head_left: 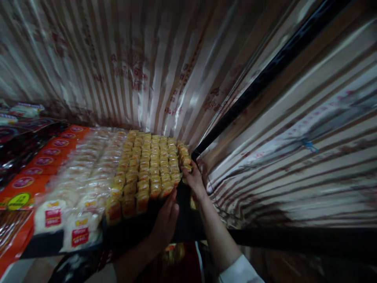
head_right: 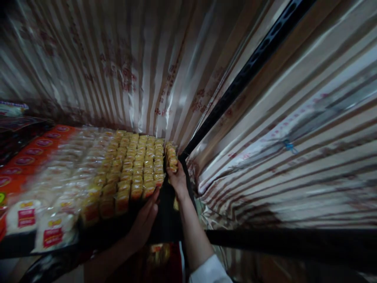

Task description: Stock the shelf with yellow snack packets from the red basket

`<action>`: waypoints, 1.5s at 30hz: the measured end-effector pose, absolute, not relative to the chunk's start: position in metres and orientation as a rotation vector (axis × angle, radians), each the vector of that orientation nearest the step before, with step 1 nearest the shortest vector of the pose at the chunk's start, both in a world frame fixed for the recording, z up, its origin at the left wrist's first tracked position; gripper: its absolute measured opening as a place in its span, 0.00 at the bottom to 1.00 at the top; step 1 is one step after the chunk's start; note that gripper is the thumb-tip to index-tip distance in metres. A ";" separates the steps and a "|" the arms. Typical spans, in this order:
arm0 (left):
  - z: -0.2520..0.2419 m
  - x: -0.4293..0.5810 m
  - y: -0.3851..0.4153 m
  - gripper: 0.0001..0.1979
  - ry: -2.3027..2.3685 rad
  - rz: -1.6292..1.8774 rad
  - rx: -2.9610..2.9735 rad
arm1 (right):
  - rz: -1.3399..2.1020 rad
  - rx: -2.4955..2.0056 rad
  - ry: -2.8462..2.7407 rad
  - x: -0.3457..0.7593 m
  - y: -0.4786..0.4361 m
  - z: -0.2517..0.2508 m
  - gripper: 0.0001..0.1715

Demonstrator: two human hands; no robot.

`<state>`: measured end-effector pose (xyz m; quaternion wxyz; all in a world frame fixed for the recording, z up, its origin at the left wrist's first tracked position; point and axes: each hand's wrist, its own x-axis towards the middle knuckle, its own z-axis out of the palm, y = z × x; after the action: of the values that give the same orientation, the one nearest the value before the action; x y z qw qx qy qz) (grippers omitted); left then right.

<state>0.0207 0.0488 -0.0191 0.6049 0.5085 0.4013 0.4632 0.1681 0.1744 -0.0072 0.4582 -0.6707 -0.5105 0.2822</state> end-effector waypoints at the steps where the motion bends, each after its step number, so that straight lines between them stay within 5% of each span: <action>1: -0.018 0.021 0.049 0.32 0.929 1.069 1.176 | 0.715 -1.644 -1.234 0.166 0.175 -0.008 0.35; 25: -0.020 0.022 0.048 0.34 0.928 1.082 1.132 | 0.982 -1.399 -1.041 0.139 0.188 -0.012 0.40; 34: -0.017 0.022 0.048 0.33 0.931 1.084 1.133 | 1.119 -1.223 -0.845 0.152 0.197 0.010 0.31; 45: -0.019 0.022 0.047 0.32 0.908 1.089 1.109 | 1.208 -1.332 -0.992 0.163 0.227 0.010 0.48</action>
<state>0.0218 0.0473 -0.0190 0.6219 0.4825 0.3950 0.4738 0.1625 0.2273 0.0103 0.5173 -0.5550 -0.4134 0.5034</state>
